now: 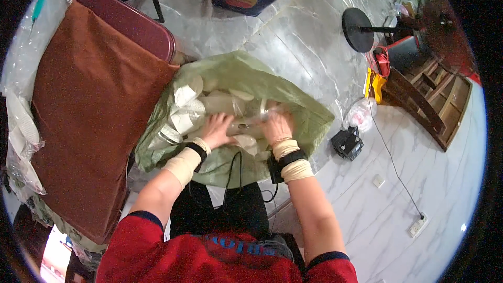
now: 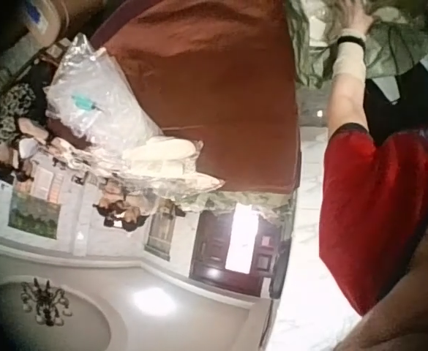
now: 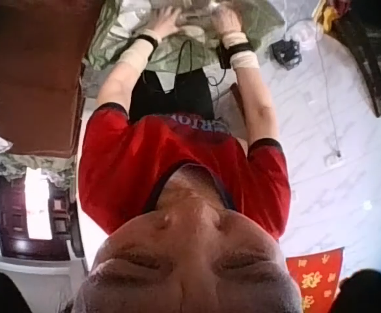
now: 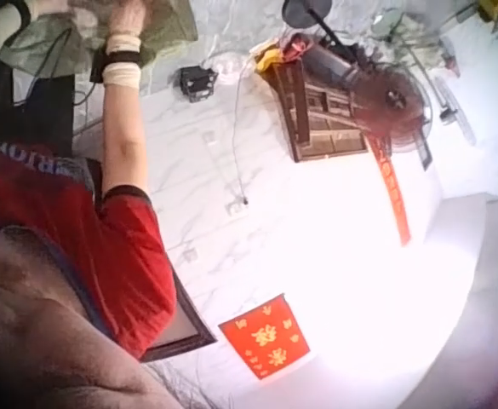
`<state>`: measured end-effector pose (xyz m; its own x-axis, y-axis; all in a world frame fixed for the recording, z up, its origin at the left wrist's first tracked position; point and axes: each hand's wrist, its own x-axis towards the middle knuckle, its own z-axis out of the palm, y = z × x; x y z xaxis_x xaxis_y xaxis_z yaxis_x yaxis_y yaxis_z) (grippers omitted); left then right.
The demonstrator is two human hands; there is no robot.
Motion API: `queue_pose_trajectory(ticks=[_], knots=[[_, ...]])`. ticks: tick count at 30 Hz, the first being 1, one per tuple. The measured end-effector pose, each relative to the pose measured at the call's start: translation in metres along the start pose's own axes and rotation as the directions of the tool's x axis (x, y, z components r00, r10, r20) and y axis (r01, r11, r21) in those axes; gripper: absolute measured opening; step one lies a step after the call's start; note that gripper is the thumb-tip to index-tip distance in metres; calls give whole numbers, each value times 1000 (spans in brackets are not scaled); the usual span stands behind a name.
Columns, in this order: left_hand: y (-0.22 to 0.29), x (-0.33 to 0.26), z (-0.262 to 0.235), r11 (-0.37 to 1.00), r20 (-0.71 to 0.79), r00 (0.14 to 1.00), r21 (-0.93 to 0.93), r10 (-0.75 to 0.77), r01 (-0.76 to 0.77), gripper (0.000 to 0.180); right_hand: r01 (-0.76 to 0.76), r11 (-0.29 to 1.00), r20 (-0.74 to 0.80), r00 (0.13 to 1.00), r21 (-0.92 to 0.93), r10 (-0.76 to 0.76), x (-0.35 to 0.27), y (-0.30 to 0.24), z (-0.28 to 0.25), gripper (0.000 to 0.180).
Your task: Pack manufactured white slippers into plastic bags and collect them in a large sack.
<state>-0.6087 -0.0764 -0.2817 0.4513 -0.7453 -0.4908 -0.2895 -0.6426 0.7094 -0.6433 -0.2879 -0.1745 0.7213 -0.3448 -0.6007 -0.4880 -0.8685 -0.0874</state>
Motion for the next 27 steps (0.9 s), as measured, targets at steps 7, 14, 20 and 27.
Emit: queue_pose_trajectory(ticks=[7,14,20,27], knots=[[41,48,15,983,140,986,148,88,-109,80,232,960,-14,971,-156,-237,38,-22,37,54],[77,85,40,948,349,927,227,134,-222,57,352,930,31,936,-110,-351,31,18,11,46],[30,38,23,945,235,933,118,271,-304,31,170,985,234,957,17,-169,0,21,-39,43],[33,-72,-82,964,-428,888,-118,167,-238,37,216,853,105,949,474,-298,-45,55,-63,53]])
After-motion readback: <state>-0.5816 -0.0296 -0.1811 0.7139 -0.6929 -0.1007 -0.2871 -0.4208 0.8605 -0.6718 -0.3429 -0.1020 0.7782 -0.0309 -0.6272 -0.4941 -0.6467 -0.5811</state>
